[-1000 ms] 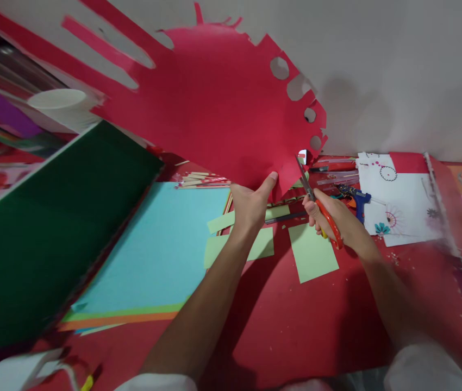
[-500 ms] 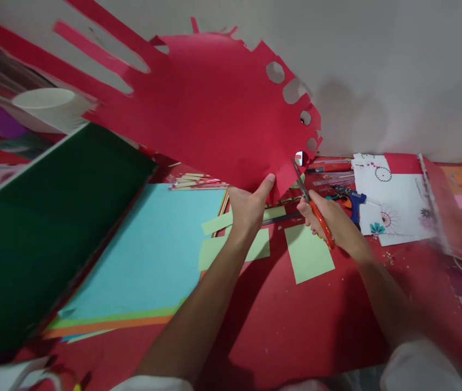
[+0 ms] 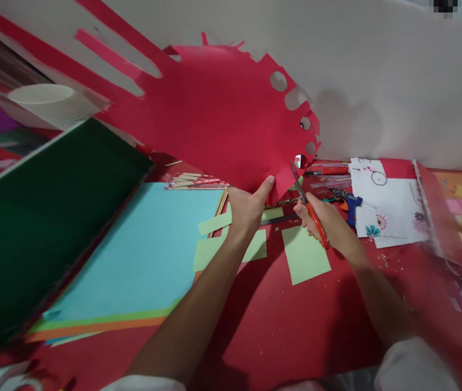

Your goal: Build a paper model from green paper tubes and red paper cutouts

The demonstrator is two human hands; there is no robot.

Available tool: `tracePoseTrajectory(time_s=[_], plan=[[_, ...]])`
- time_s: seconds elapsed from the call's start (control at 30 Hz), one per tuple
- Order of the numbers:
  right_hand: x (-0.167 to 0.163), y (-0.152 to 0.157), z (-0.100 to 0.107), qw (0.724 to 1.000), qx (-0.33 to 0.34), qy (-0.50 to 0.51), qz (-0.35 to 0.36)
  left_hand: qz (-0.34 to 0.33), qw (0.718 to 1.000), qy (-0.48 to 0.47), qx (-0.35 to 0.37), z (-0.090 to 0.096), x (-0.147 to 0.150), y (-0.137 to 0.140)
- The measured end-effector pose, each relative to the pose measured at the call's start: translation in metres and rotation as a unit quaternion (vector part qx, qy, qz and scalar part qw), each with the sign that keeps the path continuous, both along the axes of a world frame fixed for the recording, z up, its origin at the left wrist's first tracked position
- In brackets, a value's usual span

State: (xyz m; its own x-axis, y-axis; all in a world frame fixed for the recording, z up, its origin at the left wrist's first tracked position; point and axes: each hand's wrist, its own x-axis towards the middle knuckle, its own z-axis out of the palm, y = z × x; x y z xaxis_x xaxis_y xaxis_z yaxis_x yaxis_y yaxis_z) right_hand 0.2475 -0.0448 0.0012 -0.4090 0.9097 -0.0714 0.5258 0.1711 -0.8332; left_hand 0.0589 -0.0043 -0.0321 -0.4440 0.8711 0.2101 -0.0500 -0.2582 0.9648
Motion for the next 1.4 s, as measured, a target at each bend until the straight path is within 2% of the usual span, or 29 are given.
tracePoseTrajectory(time_s=[0.73, 1.1, 1.4], plan=[[-0.004, 0.000, 0.001, 1.000, 0.005, -0.003, -0.017, 0.004, 1.000, 0.003, 0.014, -0.002, 0.000, -0.001], [-0.006, 0.001, -0.001, 0.999, 0.005, 0.001, -0.032, 0.002, 1.000, -0.001, -0.010, 0.011, 0.002, -0.007], [-0.008, 0.001, 0.001, 0.999, 0.004, 0.003, -0.038, -0.004, 1.000, -0.008, -0.006, 0.006, 0.002, -0.004]])
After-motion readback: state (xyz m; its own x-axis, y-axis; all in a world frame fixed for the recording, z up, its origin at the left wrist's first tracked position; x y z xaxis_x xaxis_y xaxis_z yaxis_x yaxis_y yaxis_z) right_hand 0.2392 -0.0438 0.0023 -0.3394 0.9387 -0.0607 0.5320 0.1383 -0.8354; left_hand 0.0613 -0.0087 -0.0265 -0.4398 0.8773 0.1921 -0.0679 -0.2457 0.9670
